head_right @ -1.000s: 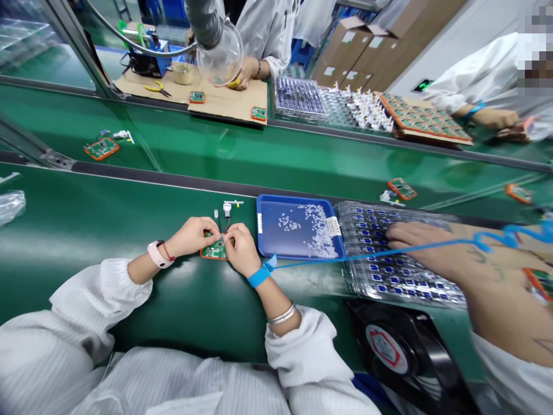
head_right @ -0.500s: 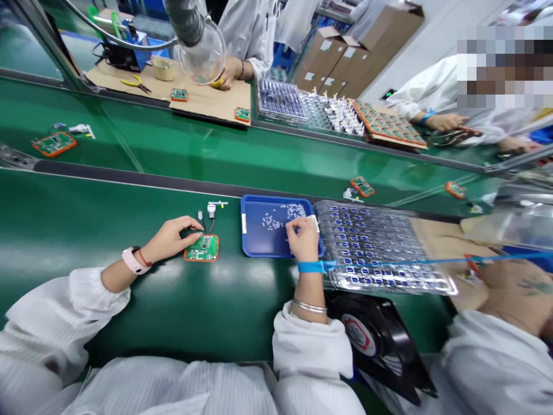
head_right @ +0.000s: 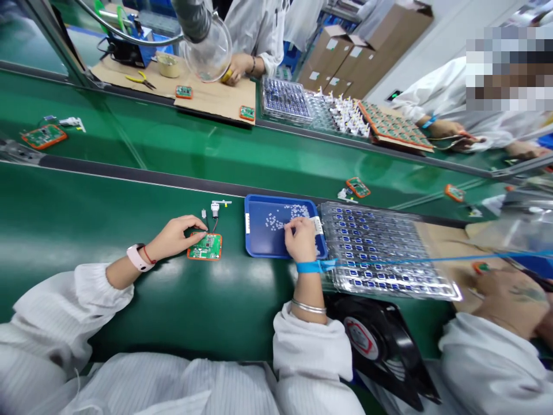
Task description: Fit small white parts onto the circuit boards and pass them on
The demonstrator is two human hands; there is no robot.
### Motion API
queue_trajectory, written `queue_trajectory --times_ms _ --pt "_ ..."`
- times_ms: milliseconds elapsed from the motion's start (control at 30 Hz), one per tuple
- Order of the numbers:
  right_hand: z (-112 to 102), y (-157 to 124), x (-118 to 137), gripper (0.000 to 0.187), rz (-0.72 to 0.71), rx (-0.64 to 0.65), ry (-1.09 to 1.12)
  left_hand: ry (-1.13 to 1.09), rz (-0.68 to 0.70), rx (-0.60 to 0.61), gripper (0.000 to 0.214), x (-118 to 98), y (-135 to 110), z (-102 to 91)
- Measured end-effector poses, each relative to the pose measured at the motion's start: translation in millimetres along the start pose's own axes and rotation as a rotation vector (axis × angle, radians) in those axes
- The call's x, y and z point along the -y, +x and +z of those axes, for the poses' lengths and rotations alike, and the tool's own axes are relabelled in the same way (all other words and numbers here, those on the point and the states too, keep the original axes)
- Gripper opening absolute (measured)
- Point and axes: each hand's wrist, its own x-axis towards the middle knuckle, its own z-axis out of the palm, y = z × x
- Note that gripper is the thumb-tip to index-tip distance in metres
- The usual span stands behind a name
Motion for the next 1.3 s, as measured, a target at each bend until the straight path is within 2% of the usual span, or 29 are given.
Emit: queue_trajectory --times_ms 100,200,300,433,667,833,1000,1067,1167,1233,1300 --pt "11.0 -11.2 60.1 0.013 -0.095 -0.010 0.201 -0.011 0.009 -0.025 0.011 -3.0 -0.4 2.5" --pt "32.2 -29.2 119.1 0.013 -0.183 0.132 0.400 -0.043 0.035 -0.036 0.013 -5.7 -1.5 5.2" --pt "52.5 -42.0 145.8 0.013 -0.164 0.224 0.511 -0.093 0.053 -0.033 0.013 -7.1 -2.5 6.9" --pt "64.5 -45.0 141.7 0.010 -0.116 0.260 0.573 -0.113 0.038 -0.029 0.012 -6.5 -2.2 7.9" --pt "66.3 -42.9 137.9 0.011 -0.138 0.304 0.501 -0.046 0.044 -0.022 0.010 -3.8 -1.1 11.4" --pt "69.1 -40.1 136.4 0.013 -0.090 0.312 0.492 -0.040 -0.026 0.007 0.012 -4.1 2.8 12.7" --pt "69.7 -40.3 138.4 0.013 -0.127 0.314 0.460 -0.031 -0.045 -0.008 0.011 -5.6 2.5 10.3" --pt "64.6 -40.2 139.8 0.012 -0.161 0.271 0.444 0.033 -0.026 -0.023 0.010 -6.8 -2.9 7.8" --pt "47.6 -33.2 128.4 0.012 -0.207 0.142 0.406 0.193 0.089 0.062 0.049 -9.5 -15.7 3.8" --pt "32.9 -23.7 104.8 0.011 -0.191 0.012 0.353 0.269 0.147 0.131 0.065 -12.3 -23.8 2.1" --pt "19.4 -13.2 69.6 0.011 -0.132 -0.106 0.260 0.301 0.142 0.154 0.060 -16.2 -29.1 1.7"
